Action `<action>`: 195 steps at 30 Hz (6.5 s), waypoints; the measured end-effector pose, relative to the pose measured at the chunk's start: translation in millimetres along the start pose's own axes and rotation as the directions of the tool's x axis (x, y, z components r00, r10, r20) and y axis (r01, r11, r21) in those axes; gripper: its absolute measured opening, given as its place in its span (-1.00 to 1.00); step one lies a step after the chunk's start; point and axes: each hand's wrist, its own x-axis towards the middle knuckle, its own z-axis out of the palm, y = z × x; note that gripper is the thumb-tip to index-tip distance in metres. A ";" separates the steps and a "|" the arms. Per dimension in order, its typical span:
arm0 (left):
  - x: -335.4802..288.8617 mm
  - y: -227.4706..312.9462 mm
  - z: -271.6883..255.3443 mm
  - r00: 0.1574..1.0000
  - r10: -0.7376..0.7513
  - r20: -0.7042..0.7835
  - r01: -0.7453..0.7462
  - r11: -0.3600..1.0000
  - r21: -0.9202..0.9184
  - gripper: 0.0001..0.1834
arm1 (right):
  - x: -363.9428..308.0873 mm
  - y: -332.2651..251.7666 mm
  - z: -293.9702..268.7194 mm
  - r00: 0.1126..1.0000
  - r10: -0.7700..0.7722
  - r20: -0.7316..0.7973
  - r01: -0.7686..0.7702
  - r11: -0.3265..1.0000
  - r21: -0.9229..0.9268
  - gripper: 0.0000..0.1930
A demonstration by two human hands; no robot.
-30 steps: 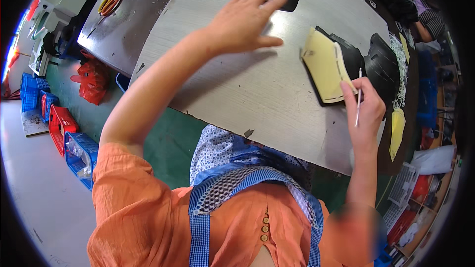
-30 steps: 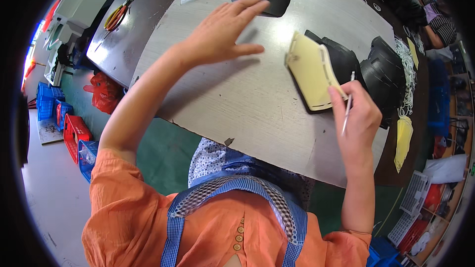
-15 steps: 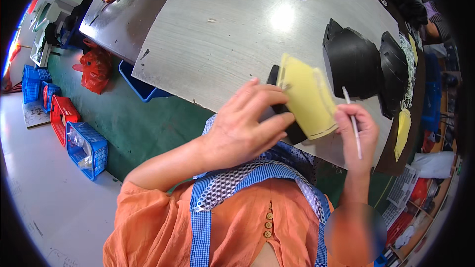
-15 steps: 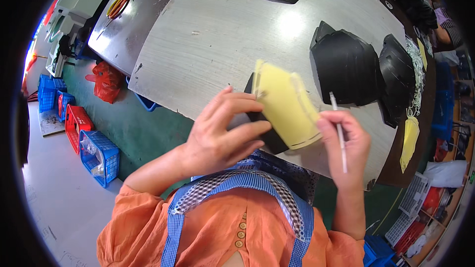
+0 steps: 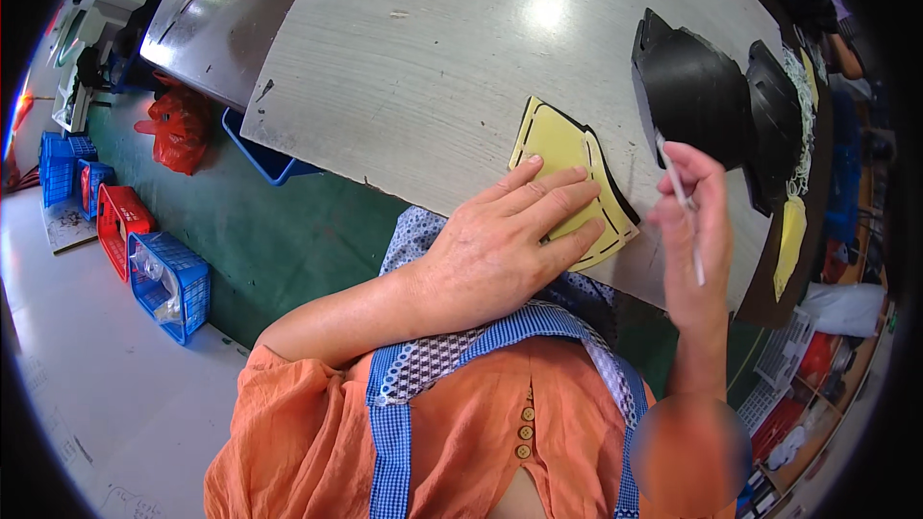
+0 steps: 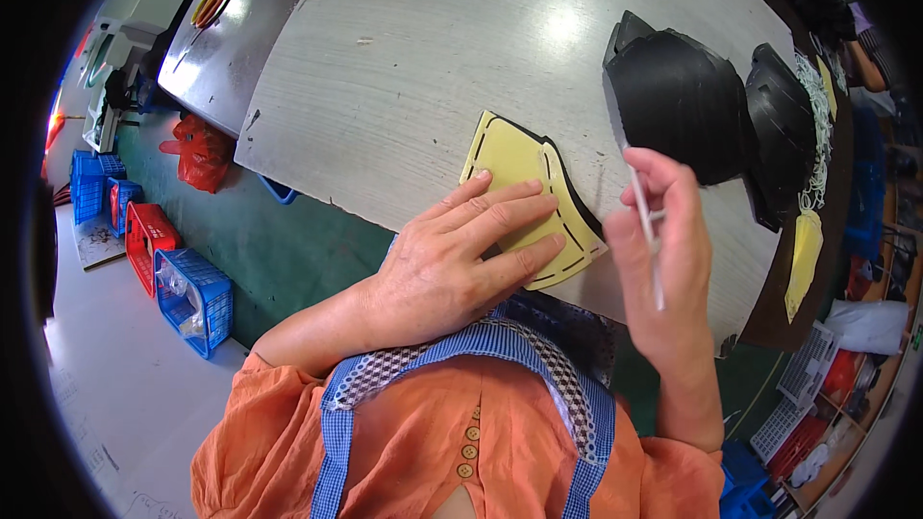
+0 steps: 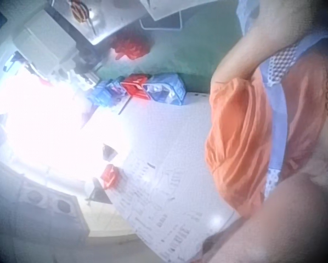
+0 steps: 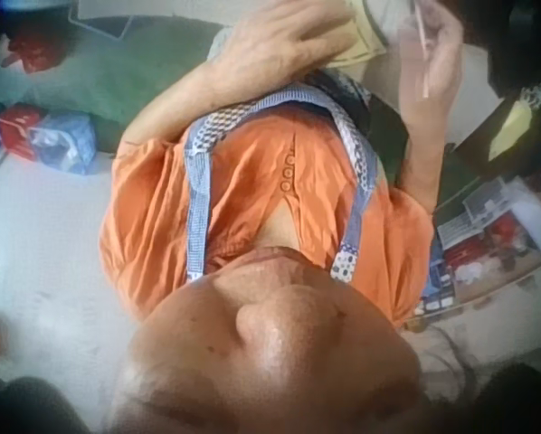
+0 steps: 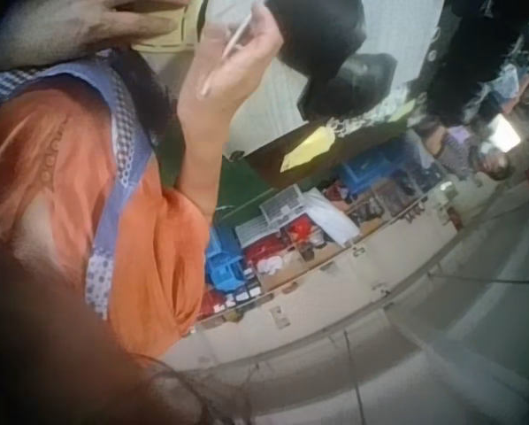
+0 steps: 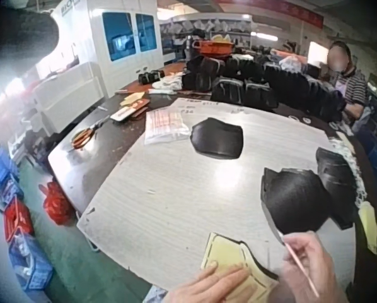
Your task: Marking and stacking shoe component pieces in a manufacturing setting.
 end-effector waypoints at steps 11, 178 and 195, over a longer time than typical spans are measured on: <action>1.0 -5.6 9.8 0.997 0.030 -0.074 -0.033 0.998 -0.049 -0.68 | 64.6 4.4 53.5 0.829 -0.375 0.415 0.414 0.910 -0.004 -0.77; 42.3 -24.7 -24.8 0.976 0.129 0.178 -0.147 0.985 0.092 -0.82 | -24.6 -5.9 -19.9 0.991 0.052 0.123 -0.028 0.981 -0.191 -0.80; 95.5 -61.6 -43.0 0.975 0.202 0.089 -0.194 0.977 -0.089 -0.38 | 2.7 9.0 2.7 0.977 -0.189 0.099 0.211 0.921 -0.327 -0.76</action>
